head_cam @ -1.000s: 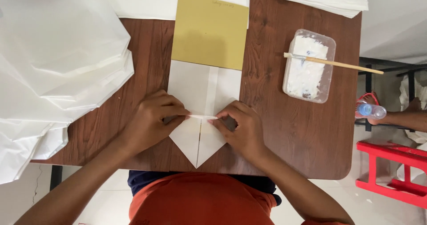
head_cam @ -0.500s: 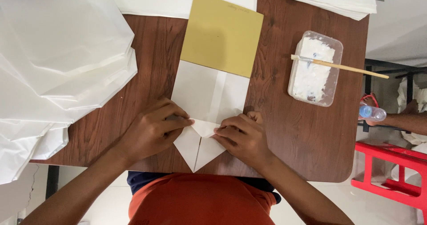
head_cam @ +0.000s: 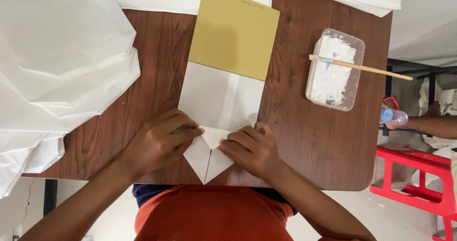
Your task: Manually assembling a paper bag by folding paper around a template and applying glue with a brush.
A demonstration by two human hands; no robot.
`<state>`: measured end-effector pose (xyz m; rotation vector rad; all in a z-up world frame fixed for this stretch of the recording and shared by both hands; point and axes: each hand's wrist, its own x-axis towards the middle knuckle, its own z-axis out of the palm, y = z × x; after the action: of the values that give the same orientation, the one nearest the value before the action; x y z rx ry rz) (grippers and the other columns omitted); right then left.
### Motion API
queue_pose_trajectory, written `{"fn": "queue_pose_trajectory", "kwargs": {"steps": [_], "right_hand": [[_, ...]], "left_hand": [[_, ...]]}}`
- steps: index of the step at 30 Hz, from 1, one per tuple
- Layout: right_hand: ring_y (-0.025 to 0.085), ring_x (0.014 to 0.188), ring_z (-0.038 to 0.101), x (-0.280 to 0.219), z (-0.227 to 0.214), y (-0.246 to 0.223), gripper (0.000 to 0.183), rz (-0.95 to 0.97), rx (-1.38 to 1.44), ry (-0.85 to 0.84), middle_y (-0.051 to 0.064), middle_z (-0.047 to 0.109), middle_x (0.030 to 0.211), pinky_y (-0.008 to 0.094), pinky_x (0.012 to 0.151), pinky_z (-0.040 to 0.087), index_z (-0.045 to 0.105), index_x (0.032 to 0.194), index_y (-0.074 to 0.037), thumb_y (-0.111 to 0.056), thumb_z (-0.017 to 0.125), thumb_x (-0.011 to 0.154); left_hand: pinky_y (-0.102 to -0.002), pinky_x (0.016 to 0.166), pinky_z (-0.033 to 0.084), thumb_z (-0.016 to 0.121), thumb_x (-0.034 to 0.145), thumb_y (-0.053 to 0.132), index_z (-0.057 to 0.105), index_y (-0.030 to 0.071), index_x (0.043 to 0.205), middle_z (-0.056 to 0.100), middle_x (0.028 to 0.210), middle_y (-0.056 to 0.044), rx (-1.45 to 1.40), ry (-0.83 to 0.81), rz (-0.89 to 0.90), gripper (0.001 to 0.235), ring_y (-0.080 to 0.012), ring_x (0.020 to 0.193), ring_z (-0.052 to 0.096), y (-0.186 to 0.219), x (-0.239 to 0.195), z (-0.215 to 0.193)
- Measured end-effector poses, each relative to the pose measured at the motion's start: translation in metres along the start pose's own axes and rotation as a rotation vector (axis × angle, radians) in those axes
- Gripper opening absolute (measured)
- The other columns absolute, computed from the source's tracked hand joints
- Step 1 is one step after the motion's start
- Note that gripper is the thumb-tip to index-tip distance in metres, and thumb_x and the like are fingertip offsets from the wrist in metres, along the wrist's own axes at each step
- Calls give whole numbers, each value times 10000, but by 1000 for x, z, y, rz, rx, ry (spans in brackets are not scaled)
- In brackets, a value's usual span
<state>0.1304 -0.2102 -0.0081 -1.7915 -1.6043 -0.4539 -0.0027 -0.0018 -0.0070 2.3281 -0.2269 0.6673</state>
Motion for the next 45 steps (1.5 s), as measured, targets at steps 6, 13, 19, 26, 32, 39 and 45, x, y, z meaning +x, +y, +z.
{"fn": "queue_pose_trajectory", "kwargs": {"steps": [6, 13, 19, 26, 32, 39, 45], "right_hand": [[187, 681, 610, 8, -12, -5, 138, -24, 64, -63, -4, 700, 818, 331, 691, 347, 741, 840, -133, -224, 809, 918], [203, 742, 612, -2, -4, 1, 196, 131, 212, -165, -13, 686, 894, 381, 752, 393, 768, 775, -155, -291, 773, 915], [318, 1033, 594, 12, 1, -7, 263, 533, 169, -325, 59, 617, 1142, 488, 872, 400, 695, 937, -151, -347, 837, 834], [242, 1346, 473, -10, -12, -2, 517, 759, -177, -369, -23, 570, 1431, 498, 1029, 275, 665, 1130, -210, -660, 596, 884], [283, 1276, 558, -4, -13, -10, 251, 440, -83, -340, 58, 594, 1393, 560, 1104, 263, 704, 1218, -236, -211, 656, 973], [268, 1535, 343, -15, -26, -23, 478, 83, -26, -573, 101, 425, 1618, 669, 1201, 266, 505, 1495, -37, -233, 556, 1062], [257, 1581, 247, -22, -41, -17, 650, -41, -48, -737, 10, 301, 1693, 714, 1212, 99, 350, 1609, -149, -508, 478, 1084]], "left_hand": [[-357, 652, 604, 760, 817, -42, 787, 67, 839, 726, 845, -91, 92, -2, 66, 115, -294, 807, 723, 2, -6, 2], [-443, 733, 592, 738, 752, 145, 817, 118, 901, 751, 963, -106, 279, -42, 25, 171, -344, 924, 717, 19, -17, 7], [-437, 800, 568, 669, 789, 180, 796, 145, 1025, 735, 1079, -80, 416, -83, 68, 270, -316, 1026, 706, 19, -28, 12], [-406, 866, 552, 586, 858, 122, 734, 116, 1172, 713, 1218, -74, 411, -162, 102, 347, -242, 1104, 673, 22, -22, -4], [-461, 871, 497, 571, 943, 164, 645, 258, 1344, 650, 1343, -133, 468, -320, 170, 419, -301, 1178, 630, 13, -35, -5], [-496, 923, 477, 833, 669, 465, 623, 272, 1365, 576, 1423, -138, 470, -396, 116, 752, -332, 1254, 579, 20, -39, -3], [-508, 909, 495, 859, 665, 498, 637, 237, 1323, 553, 1446, -140, 484, -383, 84, 742, -335, 1280, 570, 23, -38, 0]]}}
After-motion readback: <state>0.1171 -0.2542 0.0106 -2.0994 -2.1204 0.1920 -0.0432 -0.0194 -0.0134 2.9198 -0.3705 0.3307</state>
